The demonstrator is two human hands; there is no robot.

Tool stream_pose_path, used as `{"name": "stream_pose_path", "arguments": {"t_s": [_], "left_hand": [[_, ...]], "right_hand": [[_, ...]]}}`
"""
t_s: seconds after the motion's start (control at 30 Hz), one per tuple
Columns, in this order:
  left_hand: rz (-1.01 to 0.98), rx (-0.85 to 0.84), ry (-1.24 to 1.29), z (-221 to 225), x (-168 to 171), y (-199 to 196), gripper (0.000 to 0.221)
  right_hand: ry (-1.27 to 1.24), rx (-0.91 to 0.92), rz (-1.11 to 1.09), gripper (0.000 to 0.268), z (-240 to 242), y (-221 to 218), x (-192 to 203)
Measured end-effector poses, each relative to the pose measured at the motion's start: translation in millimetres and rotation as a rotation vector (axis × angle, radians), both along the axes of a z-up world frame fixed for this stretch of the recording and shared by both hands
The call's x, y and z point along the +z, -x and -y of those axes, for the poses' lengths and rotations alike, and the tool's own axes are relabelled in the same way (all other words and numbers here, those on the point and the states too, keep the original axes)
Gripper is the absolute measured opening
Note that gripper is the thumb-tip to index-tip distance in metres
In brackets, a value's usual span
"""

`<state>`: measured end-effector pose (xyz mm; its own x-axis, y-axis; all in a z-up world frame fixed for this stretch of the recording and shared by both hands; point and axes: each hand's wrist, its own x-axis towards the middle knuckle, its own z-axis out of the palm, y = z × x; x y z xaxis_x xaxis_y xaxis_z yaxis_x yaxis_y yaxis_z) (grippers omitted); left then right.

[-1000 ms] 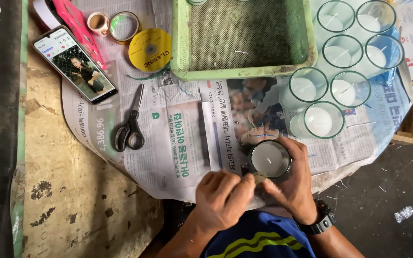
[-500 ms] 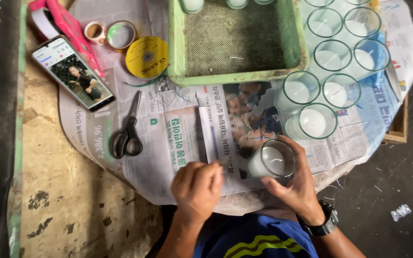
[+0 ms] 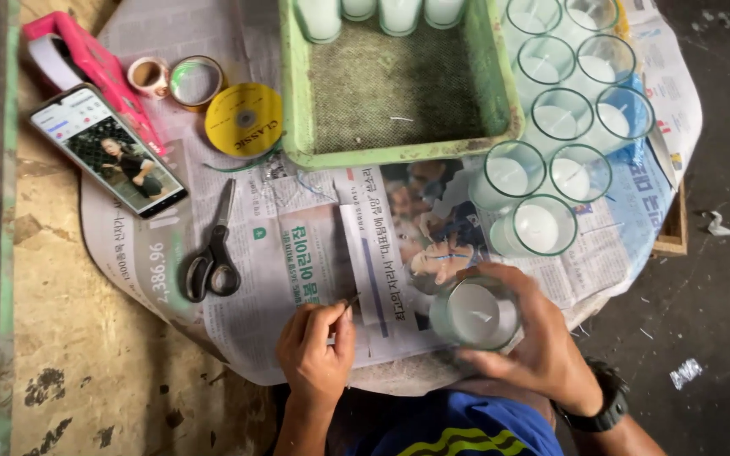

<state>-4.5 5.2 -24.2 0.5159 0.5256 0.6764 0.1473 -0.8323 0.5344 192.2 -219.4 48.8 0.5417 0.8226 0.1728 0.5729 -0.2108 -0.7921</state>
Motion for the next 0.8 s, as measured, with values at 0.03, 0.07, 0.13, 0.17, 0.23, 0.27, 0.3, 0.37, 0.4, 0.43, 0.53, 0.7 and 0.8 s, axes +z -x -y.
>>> {"name": "stream_pose_path", "arguments": {"t_s": [0.03, 0.07, 0.13, 0.17, 0.23, 0.27, 0.3, 0.37, 0.4, 0.43, 0.53, 0.7, 0.8], "left_hand": [[0.004, 0.010, -0.004, -0.3, 1.2, 1.4, 0.010], [0.003, -0.009, -0.007, -0.8, 2.3, 1.2, 0.009], [0.011, -0.030, -0.015, -0.4, 3.1, 0.6, 0.007], [0.013, -0.028, -0.010, 0.2, 2.9, 0.5, 0.007], [0.025, -0.021, -0.017, -0.8, 2.6, 0.8, 0.006], [0.026, -0.023, -0.006, -0.6, 2.4, 1.3, 0.006], [0.028, -0.025, 0.005, -0.7, 1.9, 1.8, 0.006], [0.035, -0.009, 0.000, -1.4, -1.0, 1.5, 0.007], [0.032, 0.000, 0.004, -1.0, -2.9, 1.7, 0.009], [0.038, 0.003, 0.001, -1.7, -2.9, 1.6, 0.009], [0.038, -0.002, 0.016, -0.6, -2.2, 1.4, 0.012], [0.007, -0.011, 0.084, -0.6, -2.6, 2.6, 0.017], [-0.083, 0.010, 0.178, 0.7, -7.8, 6.4, 0.010]], "right_hand": [[-0.004, 0.010, 0.004, 0.101, -10.8, -3.9, 6.7], [-0.005, 0.131, 0.276, 0.098, -20.3, -7.4, 13.7], [-0.009, 0.249, 0.557, 0.096, -34.0, -17.1, 21.6], [0.089, 0.261, 0.756, 0.103, -38.7, -22.9, 22.7], [0.177, 0.269, 0.966, 0.112, -50.2, -33.6, 28.6], [0.220, 0.243, 1.078, 0.119, -55.5, -38.2, 33.7], [0.262, 0.214, 1.190, 0.126, -61.0, -42.7, 38.8], [0.312, 0.185, 1.211, 0.106, -69.1, -51.0, 40.5], [0.373, 0.155, 1.220, 0.087, -72.2, -54.7, 41.2], [0.369, 0.155, 1.227, 0.087, -77.0, -57.3, 43.7], [0.428, 0.121, 1.305, 0.102, -87.3, -73.0, 47.9], [0.590, 0.208, 1.061, 0.067, -149.0, -131.5, 96.1], [0.658, 0.076, 0.793, 0.064, -232.7, -168.0, 115.9]]}}
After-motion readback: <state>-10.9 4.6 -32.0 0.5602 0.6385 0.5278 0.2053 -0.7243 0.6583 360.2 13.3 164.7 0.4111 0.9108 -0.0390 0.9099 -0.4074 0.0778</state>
